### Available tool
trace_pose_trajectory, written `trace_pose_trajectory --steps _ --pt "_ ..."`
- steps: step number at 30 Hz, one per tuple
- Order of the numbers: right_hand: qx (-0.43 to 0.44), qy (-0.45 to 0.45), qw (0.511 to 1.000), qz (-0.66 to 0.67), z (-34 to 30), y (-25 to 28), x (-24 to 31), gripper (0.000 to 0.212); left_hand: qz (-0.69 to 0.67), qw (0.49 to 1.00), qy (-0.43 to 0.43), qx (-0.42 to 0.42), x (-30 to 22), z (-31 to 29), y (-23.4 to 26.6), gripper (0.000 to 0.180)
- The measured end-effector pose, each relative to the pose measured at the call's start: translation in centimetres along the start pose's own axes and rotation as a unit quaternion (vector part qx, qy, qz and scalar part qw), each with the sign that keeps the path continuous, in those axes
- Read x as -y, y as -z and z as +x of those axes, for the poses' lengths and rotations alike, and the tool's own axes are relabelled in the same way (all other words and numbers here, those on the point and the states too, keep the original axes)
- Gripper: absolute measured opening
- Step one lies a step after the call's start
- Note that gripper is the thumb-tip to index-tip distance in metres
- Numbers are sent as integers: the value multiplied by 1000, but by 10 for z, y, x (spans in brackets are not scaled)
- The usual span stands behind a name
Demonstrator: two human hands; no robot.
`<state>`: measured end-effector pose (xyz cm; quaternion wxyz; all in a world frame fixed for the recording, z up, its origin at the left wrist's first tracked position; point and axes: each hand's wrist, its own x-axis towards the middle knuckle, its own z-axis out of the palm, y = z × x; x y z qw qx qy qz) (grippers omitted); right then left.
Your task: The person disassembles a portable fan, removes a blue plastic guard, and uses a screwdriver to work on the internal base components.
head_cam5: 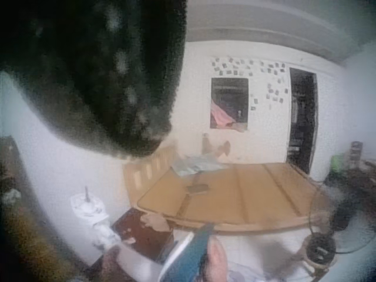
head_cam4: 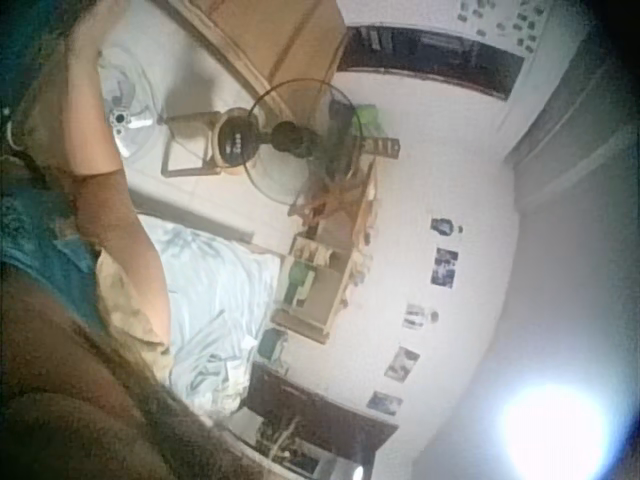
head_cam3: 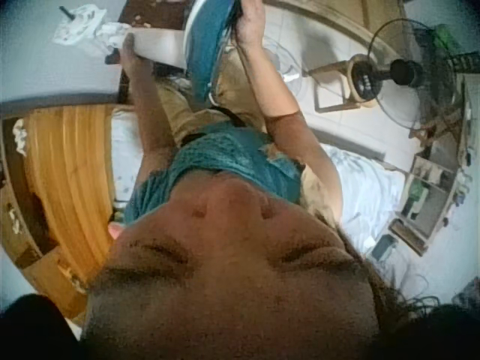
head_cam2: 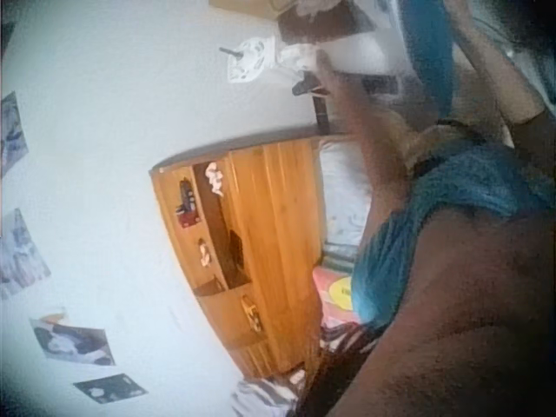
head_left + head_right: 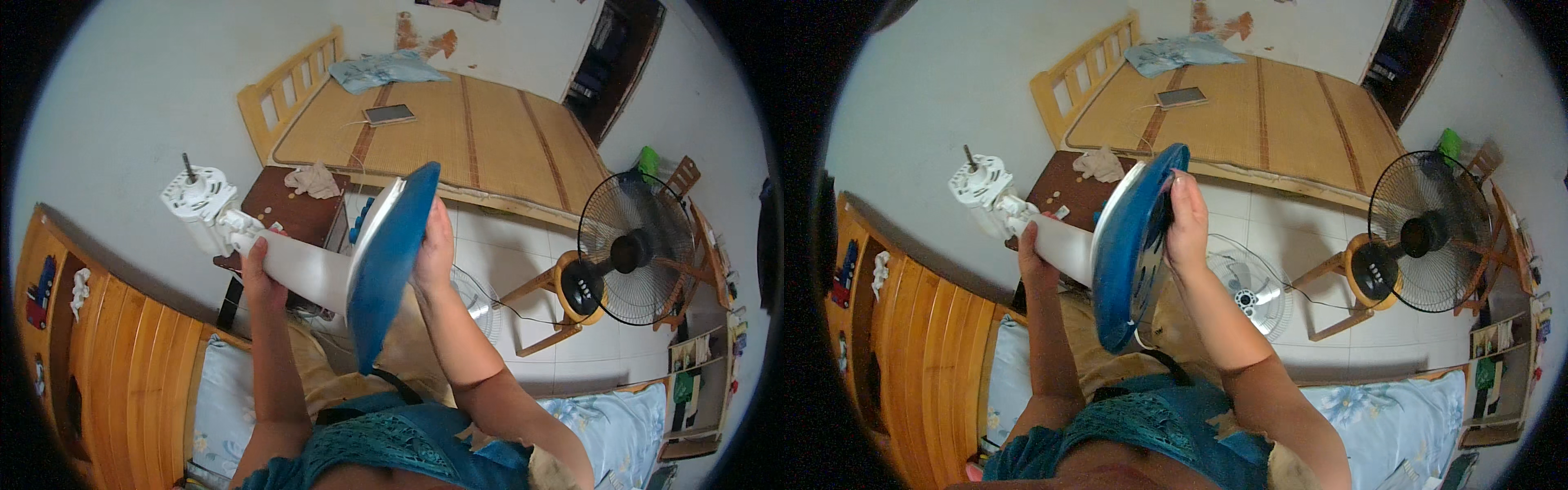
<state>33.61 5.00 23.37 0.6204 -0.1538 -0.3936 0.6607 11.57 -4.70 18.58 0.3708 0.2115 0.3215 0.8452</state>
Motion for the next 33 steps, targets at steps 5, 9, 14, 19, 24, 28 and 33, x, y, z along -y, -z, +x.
trace_pose_trajectory --steps 5,9,14,19,24,28,33 --pt "44 240 903 -353 -9 -20 26 29 -123 980 151 37 13 10 11 41" --pt "85 297 869 -385 -11 -25 38 28 -193 945 253 75 5 -2 -8 42" --pt "114 272 873 -388 -17 -39 50 33 -145 948 275 69 -4 -31 -27 41" --pt "174 298 848 -403 -20 -42 48 36 -128 952 272 64 -3 -31 -29 39" --pt "193 298 845 -400 -32 -33 30 34 -116 954 270 60 0 -30 -28 37" --pt "198 281 845 -410 -39 -26 13 33 -181 920 340 75 15 -16 -5 35" --pt "194 247 855 -413 -47 -26 -4 32 -190 938 291 15 41 0 27 38"
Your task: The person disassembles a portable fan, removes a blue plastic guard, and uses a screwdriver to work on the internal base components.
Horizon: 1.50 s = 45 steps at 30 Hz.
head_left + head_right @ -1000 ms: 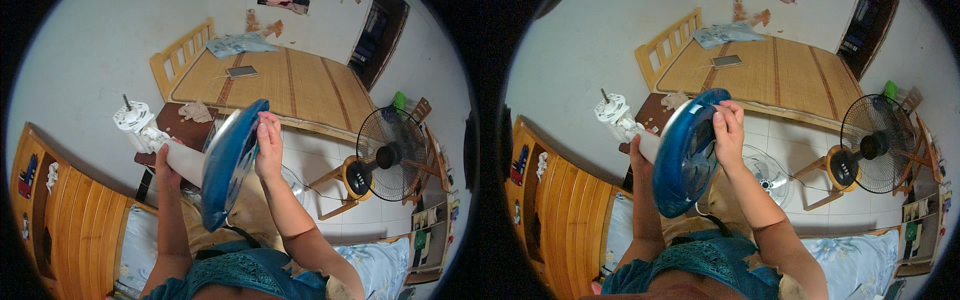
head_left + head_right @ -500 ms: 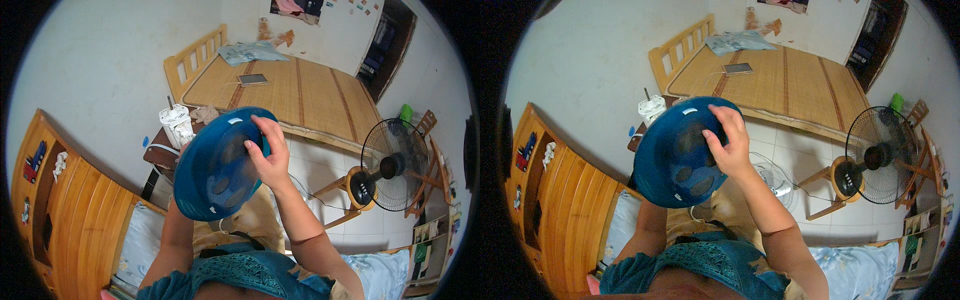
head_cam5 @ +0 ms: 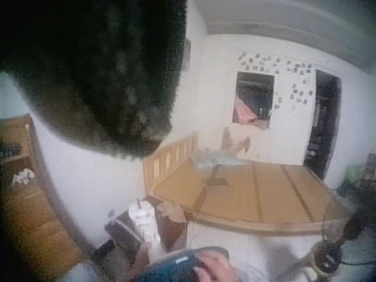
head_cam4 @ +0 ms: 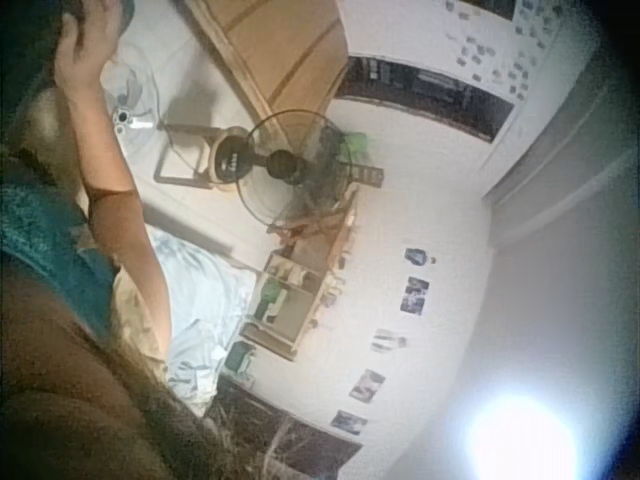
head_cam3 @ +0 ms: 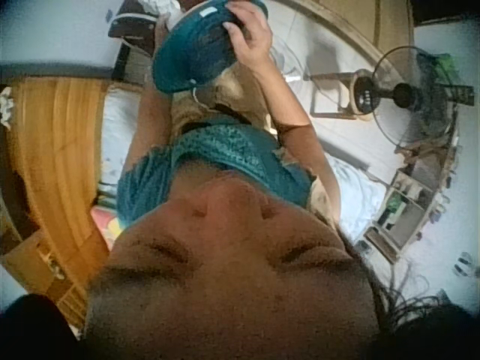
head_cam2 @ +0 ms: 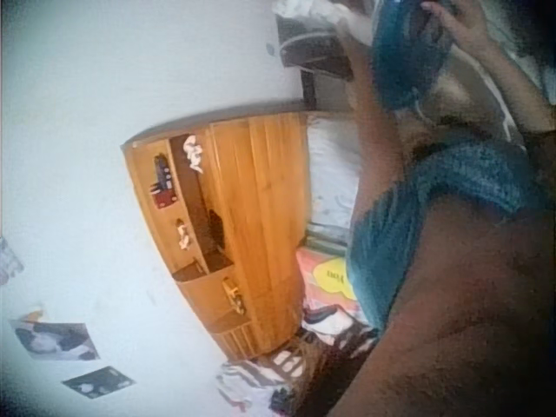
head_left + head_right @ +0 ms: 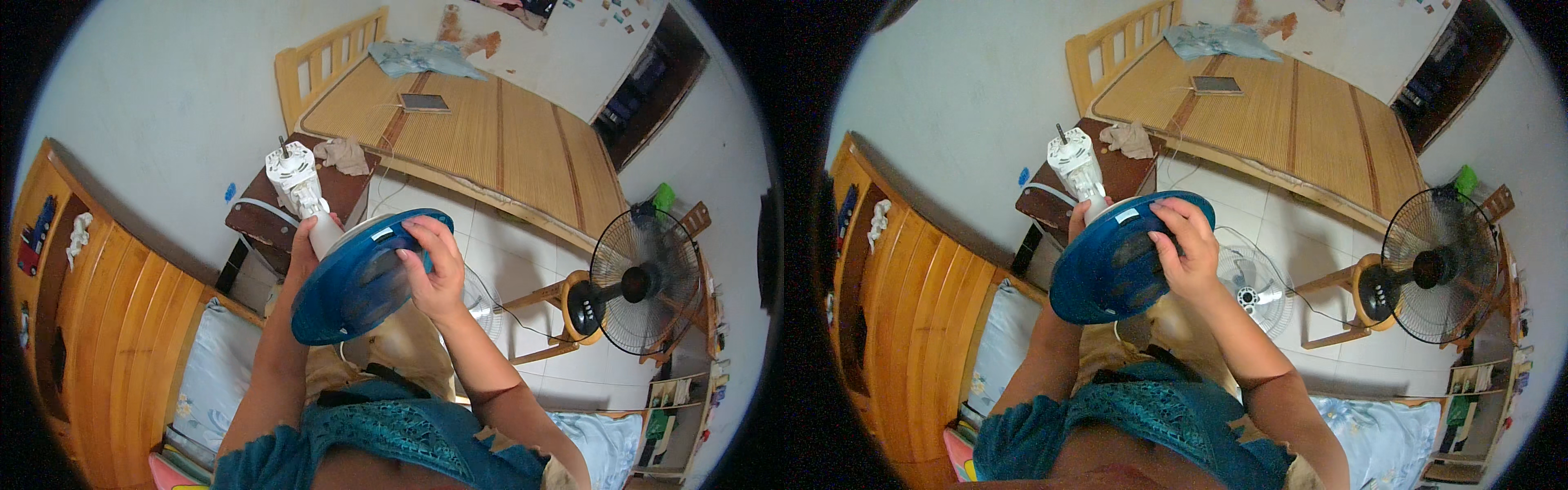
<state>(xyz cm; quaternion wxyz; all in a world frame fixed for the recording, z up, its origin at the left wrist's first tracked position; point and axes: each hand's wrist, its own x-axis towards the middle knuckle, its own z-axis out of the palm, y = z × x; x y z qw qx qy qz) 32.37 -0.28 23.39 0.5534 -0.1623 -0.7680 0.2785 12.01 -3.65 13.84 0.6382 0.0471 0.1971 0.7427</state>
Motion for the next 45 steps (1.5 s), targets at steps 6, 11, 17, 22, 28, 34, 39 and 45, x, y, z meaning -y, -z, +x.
trace_pose_trajectory --steps 6,11,17,22,28,34,39,45 --pt "13 13 999 -26 -5 -19 -11 32 -14 998 63 -21 -8 11 23 36" --pt "18 19 999 -42 -7 -33 -16 31 20 996 3 -87 -10 -22 -12 38" --pt "18 28 997 -67 -9 -43 -21 31 10 999 45 -22 -15 -15 14 41" --pt "15 22 997 -66 -17 -49 -20 30 -60 990 61 111 -19 -7 48 45" --pt "-17 19 995 -96 -32 -50 -16 30 360 899 -210 135 -13 -35 47 54" --pt "-26 3 995 -97 -42 -55 -8 29 248 967 3 -55 -36 -29 50 61" --pt "-38 -2 994 -107 -54 -55 -6 28 159 965 -80 -191 -53 -51 73 69" --pt "-11 40 994 -101 -71 -56 1 28 486 857 -170 30 -42 -162 33 71"
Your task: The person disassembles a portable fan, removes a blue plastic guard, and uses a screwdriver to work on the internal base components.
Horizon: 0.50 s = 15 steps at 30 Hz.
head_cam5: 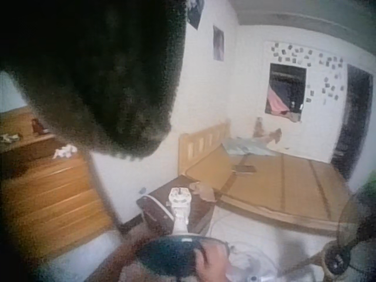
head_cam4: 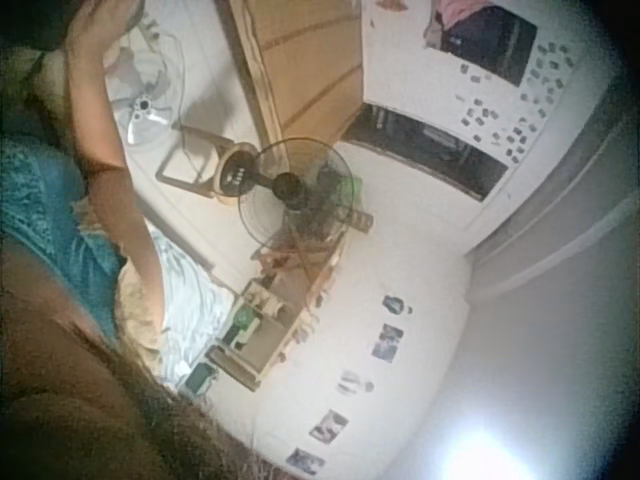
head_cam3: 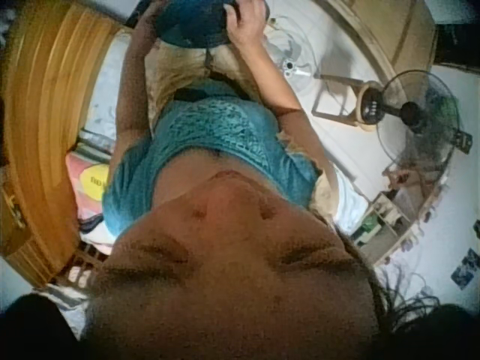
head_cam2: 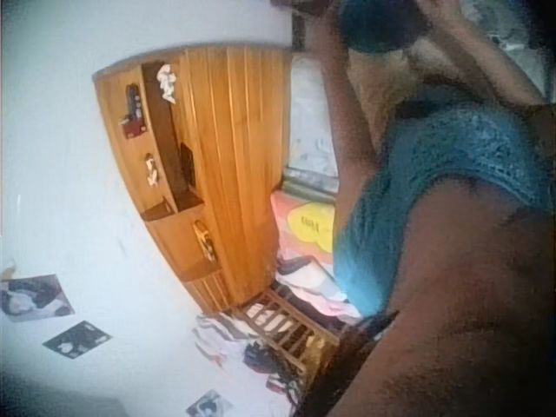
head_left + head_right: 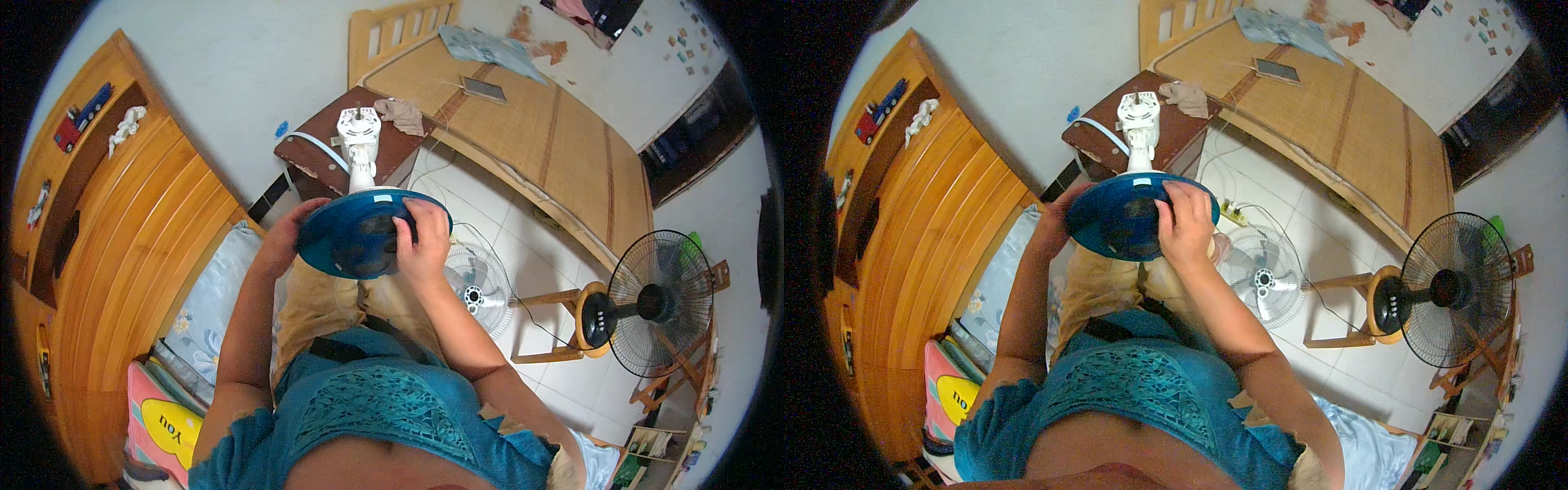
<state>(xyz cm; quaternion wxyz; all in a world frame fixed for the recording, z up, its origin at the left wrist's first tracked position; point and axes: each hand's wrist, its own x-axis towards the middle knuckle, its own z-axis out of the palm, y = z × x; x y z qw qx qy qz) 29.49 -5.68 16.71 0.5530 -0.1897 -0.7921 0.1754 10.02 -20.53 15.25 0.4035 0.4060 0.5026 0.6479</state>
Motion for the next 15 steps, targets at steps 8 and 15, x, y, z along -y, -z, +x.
trace_pose_trajectory --steps 8,15 --pt "25 -13 999 22 15 10 -11 33 219 960 -17 -175 -11 14 -45 54" --pt "-77 -100 992 9 7 55 -53 42 222 956 18 -190 -57 43 -56 50"
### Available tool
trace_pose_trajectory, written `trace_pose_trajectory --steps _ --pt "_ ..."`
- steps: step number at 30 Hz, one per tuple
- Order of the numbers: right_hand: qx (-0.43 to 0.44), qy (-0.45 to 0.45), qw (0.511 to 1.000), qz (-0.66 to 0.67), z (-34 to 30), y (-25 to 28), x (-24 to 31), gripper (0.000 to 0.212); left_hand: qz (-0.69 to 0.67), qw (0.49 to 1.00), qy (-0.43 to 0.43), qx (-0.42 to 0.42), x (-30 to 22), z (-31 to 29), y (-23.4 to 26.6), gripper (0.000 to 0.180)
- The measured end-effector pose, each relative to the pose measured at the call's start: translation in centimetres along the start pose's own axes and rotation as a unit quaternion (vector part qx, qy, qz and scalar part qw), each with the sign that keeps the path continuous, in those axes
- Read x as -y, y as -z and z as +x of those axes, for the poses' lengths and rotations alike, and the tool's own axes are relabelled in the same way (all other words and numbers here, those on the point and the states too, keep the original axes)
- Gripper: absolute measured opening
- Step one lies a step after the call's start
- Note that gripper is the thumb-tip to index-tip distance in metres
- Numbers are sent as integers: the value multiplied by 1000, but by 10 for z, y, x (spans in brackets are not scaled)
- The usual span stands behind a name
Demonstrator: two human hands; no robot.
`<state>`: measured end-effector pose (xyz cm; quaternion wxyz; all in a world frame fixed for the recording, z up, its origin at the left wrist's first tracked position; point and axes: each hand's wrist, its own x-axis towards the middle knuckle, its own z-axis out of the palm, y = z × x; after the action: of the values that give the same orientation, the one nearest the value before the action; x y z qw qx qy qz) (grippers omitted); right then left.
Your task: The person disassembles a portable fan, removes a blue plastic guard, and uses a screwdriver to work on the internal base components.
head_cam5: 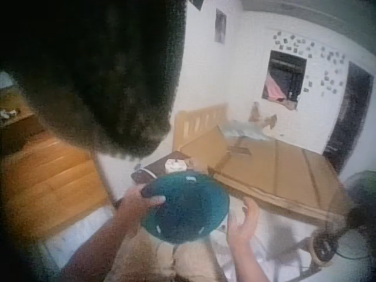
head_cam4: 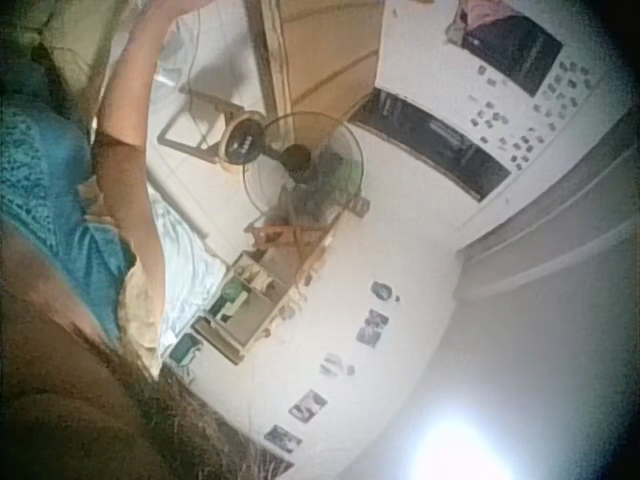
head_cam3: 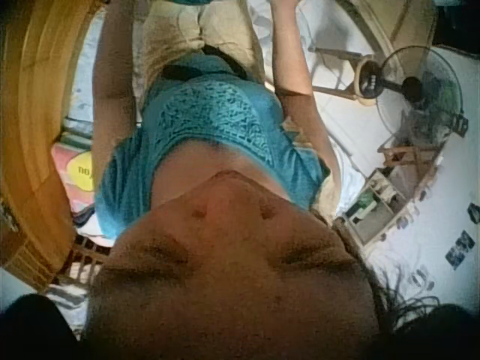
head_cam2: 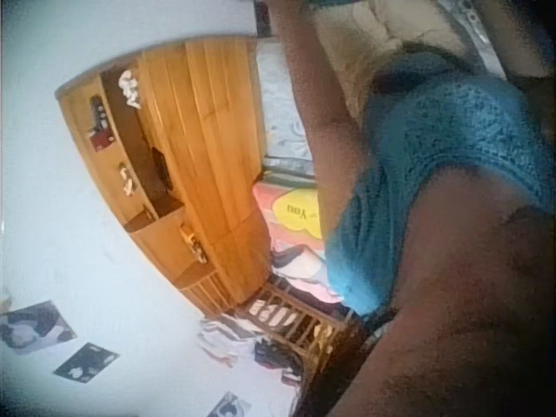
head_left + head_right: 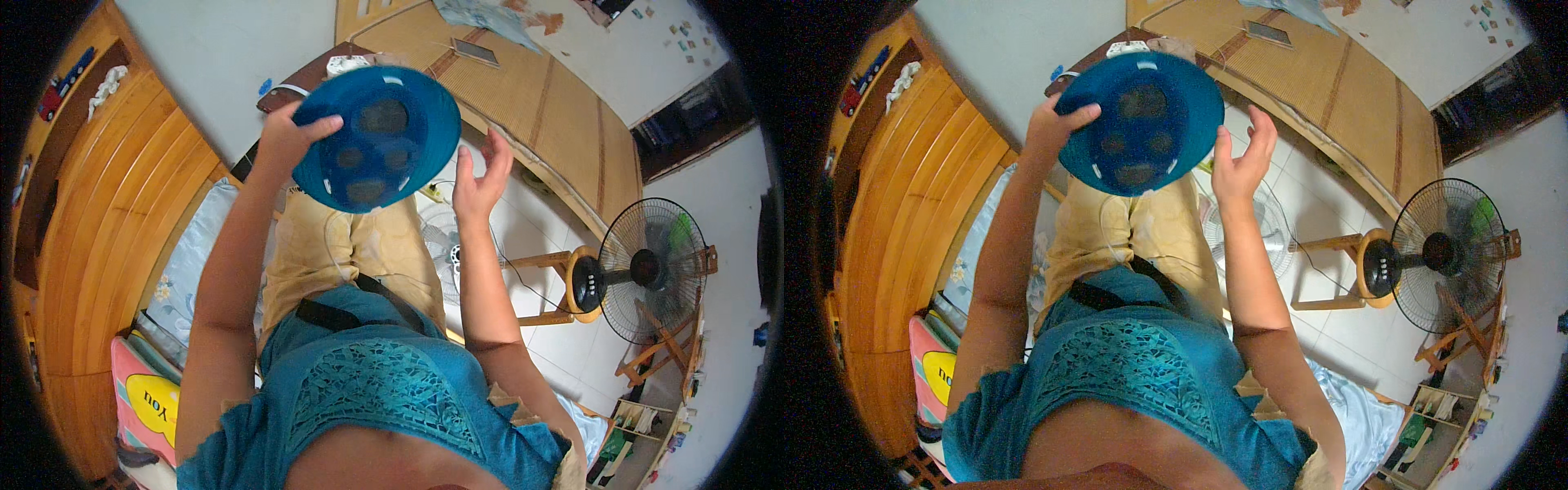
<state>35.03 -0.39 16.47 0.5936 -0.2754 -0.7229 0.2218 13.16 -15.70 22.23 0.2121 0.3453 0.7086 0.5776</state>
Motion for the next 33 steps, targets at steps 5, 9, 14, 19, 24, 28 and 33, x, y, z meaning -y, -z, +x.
trace_pose_trajectory --steps 5,9,14,19,24,28,33 --pt "134 -340 895 257 2 -24 -21 54 -106 994 21 6 -6 35 13 63" --pt "205 -387 800 410 6 -49 -17 54 -72 997 15 6 -13 50 15 67" --pt "168 -389 816 393 22 -62 -12 44 63 979 -143 -133 -8 65 12 82" --pt "114 -390 822 399 28 -74 0 31 297 790 -443 -302 -15 28 -6 55" --pt "101 -400 812 413 29 -81 9 30 327 842 -280 -324 21 -19 -1 28" --pt "120 -387 817 411 27 -84 3 33 137 953 -183 -199 61 -18 -1 20" --pt "126 -396 813 408 30 -82 2 33 81 975 -108 -176 66 -14 -21 19"
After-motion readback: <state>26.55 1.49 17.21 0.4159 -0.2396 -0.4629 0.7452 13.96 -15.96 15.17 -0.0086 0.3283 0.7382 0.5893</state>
